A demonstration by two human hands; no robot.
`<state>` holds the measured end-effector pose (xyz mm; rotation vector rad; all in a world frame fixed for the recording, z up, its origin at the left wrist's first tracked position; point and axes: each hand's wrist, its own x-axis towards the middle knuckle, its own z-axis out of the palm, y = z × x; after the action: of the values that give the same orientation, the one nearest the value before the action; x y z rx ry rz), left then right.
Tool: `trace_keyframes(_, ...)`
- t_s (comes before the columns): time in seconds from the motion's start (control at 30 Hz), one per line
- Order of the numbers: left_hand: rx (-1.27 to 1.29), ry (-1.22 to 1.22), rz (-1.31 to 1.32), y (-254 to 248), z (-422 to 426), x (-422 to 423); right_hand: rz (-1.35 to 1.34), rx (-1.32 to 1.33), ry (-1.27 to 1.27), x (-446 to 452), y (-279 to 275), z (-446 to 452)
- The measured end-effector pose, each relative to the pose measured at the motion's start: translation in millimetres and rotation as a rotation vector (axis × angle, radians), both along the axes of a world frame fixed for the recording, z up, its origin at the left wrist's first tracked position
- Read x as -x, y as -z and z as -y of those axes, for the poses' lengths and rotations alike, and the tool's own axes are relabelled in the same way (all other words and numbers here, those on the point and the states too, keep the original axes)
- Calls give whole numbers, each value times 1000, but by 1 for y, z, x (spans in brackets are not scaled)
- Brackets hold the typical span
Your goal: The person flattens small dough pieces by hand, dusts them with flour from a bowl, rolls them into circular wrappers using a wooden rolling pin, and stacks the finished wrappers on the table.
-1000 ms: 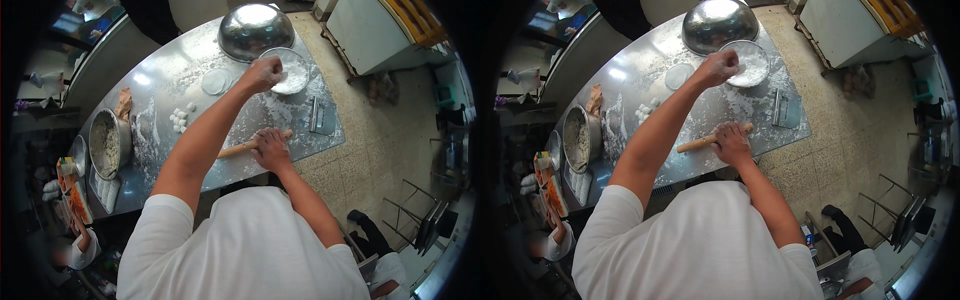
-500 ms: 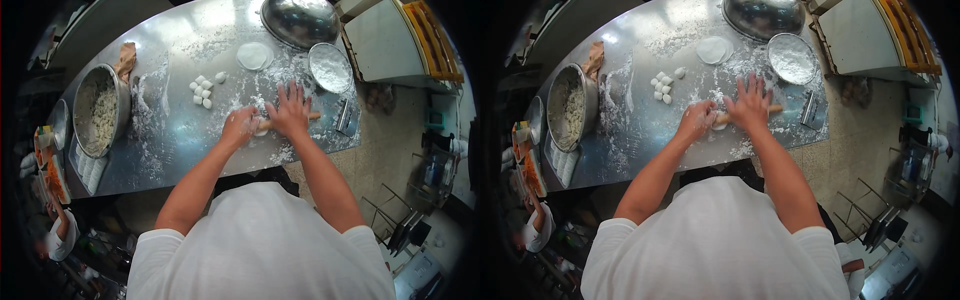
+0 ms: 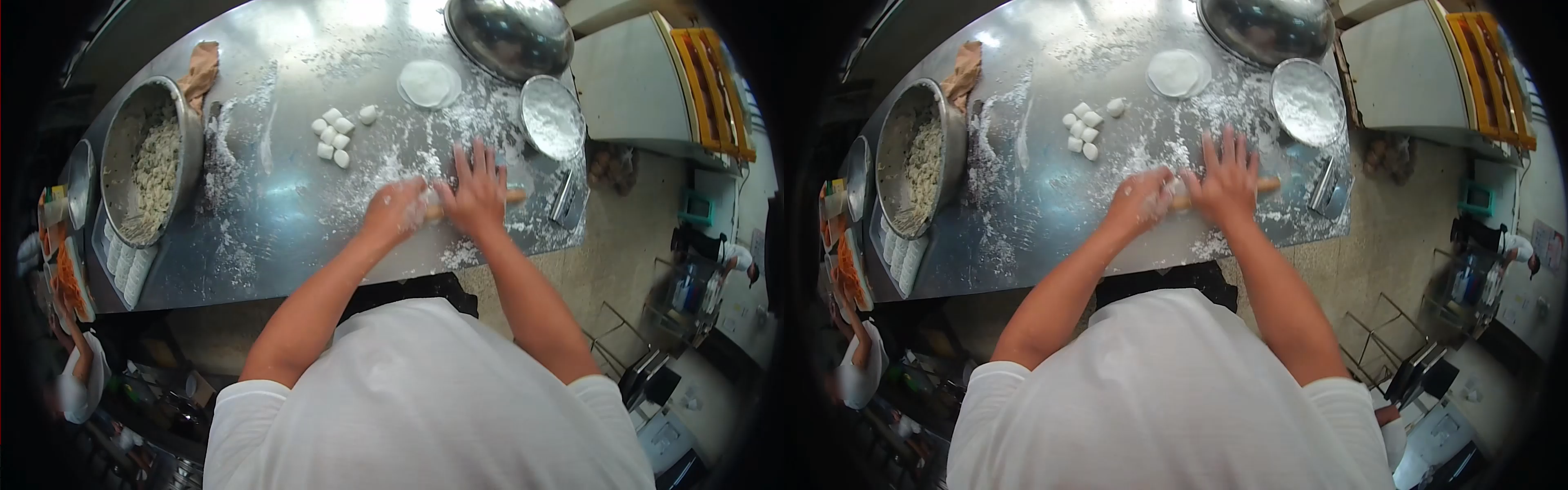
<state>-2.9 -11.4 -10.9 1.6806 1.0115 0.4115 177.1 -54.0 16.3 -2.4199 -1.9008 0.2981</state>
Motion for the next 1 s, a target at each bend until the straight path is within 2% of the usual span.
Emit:
trace_keyframes(0.03, 19, -52, 69, 2, -1, -3, -8, -78, 11, -5, 5, -20)
trace_keyframes(0.1, -305, -2, -78, -15, -19, -8, -15, -160, 3, -11, 18, -39)
trace_keyframes(0.13, -309, -4, -44, -14, -20, -9, -19, -255, -14, -10, 20, -46)
trace_keyframes(0.17, -329, -10, -44, -19, -23, -9, -18, -275, -20, -10, 20, -39)
trace_keyframes(0.23, -301, 233, -276, -23, -24, -8, -65, -224, -63, -10, 16, 5)
trace_keyframes(0.27, -369, 199, -235, -9, -16, -4, -55, -154, -106, -12, 18, 36)
trace_keyframes(0.3, -366, 192, -236, -12, -11, -1, -46, -83, -149, -12, 19, 63)
trace_keyframes(0.37, -115, 144, -220, -22, -3, 3, -44, -86, -137, -9, 16, 91)
trace_keyframes(0.4, -105, 149, -223, -24, 2, 5, -42, -89, -118, -9, 17, 98)
trace_keyframes(0.5, -87, 90, -187, -21, 4, 4, 0, -17, -33, 0, -1, 18)
trace_keyframes(0.57, -264, -87, -163, -14, -7, -2, -6, -126, 20, -3, 7, -27)
trace_keyframes(0.6, -264, -78, -165, -12, -8, -3, -9, -125, 28, -6, 13, -31)
trace_keyframes(0.67, -392, 2, -116, -9, -20, -7, -27, -287, -12, -9, 17, -46)
trace_keyframes(0.73, -474, 23, -85, -8, -25, -7, -59, -263, -30, -8, 14, -19)
trace_keyframes(0.83, -455, 112, -151, -7, -6, 2, -51, -44, -133, -10, 18, 65)
trace_keyframes(0.9, -81, 50, -143, -17, 7, 7, -47, -54, -122, -6, 19, 95)
trace_keyframes(0.97, 30, 42, -185, -24, 8, 8, -48, -55, -98, -4, 17, 86)
trace_keyframes(1.0, -73, 34, -181, -19, 9, 8, -18, -1, -73, 0, 5, 53)
